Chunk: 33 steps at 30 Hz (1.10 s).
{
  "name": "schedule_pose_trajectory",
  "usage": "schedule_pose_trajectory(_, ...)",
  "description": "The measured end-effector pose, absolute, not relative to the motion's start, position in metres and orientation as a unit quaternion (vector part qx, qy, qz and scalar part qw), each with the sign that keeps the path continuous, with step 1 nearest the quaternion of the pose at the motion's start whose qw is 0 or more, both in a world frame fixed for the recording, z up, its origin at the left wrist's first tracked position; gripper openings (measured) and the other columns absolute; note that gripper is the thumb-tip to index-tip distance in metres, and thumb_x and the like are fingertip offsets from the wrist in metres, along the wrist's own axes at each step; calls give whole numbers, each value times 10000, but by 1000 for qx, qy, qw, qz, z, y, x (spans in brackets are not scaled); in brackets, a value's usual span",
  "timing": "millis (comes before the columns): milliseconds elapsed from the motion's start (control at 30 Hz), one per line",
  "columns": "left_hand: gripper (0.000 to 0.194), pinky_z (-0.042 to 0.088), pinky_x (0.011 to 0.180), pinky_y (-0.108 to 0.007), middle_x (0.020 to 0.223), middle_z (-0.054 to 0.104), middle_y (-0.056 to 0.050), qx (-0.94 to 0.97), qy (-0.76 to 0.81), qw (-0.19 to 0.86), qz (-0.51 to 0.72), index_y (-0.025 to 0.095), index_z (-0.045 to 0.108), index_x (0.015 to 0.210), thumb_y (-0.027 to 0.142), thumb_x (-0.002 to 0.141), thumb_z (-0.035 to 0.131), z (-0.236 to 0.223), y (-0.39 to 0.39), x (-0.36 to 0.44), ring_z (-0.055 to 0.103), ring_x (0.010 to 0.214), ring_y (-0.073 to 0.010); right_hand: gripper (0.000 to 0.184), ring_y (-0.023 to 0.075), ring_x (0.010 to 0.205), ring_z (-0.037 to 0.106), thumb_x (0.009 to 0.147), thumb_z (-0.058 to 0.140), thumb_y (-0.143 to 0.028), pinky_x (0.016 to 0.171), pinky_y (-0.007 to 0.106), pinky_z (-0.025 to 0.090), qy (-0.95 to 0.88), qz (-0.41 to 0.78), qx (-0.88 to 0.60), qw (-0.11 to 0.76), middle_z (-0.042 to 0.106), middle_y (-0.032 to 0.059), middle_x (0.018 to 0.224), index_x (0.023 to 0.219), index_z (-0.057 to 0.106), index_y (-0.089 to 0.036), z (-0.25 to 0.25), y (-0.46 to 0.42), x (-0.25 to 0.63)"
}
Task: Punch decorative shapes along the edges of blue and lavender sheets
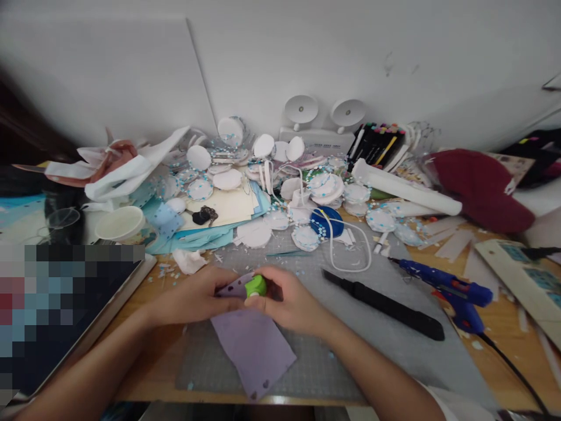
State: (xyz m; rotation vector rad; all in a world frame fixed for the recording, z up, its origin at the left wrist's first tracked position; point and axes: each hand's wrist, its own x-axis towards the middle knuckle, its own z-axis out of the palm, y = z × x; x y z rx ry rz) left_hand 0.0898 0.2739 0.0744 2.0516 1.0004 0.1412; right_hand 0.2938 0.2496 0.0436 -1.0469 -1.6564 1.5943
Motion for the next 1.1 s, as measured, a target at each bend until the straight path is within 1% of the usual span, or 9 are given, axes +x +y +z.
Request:
schedule_pose_trajectory(100,211,231,486,-197,576,416,58,809,394,429,84,139,542,689,293,833,537,72,274,88,379,544,-80,262,136,767,516,774,684,-335,674,238,426,-594,619,-399,324,547,0,844,984,602,-201,47,254,300)
schedule_pose_trajectory(267,240,275,481,-184,613,476,40,765,386,503,118,134,553,722,335,850,523,73,275,85,431,558,-87,265,145,831,553,827,627,-404,715,255,435,-534,630,-419,377,621,27,944,1012,647,-215,49,263,307)
schedule_pose_trajectory(433,231,339,489,-183,656,552,13,700,389,584,130,124,584,768,336,843,533,77,275,86,503,582,-106,301,197,945,575,875,543,-441,832,349,452,-500,658,-417,380,656,67,995,1003,687,-208,48,265,306)
schedule_pose_trajectory(533,228,377,506,-186,679,570,6,668,392,617,141,121,590,786,337,843,541,78,274,87,522,596,-110,300,202,975,567,882,526,-442,888,377,438,-481,663,-402,409,650,71,1007,956,689,-201,50,265,305)
schedule_pose_trajectory(600,230,389,514,-186,693,576,2,657,389,628,150,120,593,799,340,846,543,80,274,87,523,601,-109,273,187,941,568,876,540,-438,862,352,445,-474,657,-401,427,644,54,960,936,673,-207,51,264,305)
schedule_pose_trajectory(667,243,389,515,-185,702,577,-2,655,383,633,153,118,597,815,352,852,540,81,275,87,520,603,-108,236,156,839,564,856,577,-429,772,294,451,-488,642,-406,430,621,20,856,912,650,-211,53,263,307)
schedule_pose_trajectory(800,271,342,480,-175,660,532,13,665,385,622,151,119,589,811,382,854,537,81,275,87,473,561,-92,228,107,680,483,809,639,-413,616,223,389,-555,629,-407,361,514,-24,739,875,604,-197,56,260,308)
schedule_pose_trajectory(933,238,296,460,-166,611,462,42,698,383,585,156,124,580,775,345,851,540,80,274,87,398,532,-72,214,111,680,441,784,664,-360,597,220,367,-627,586,-414,303,472,-25,748,866,572,-186,59,255,305)
schedule_pose_trajectory(1100,225,282,468,-173,608,458,41,728,389,547,137,122,604,787,324,854,530,77,274,87,393,545,-78,196,124,693,438,772,666,-333,610,234,362,-706,496,-426,270,483,-13,754,798,554,-173,62,255,305)
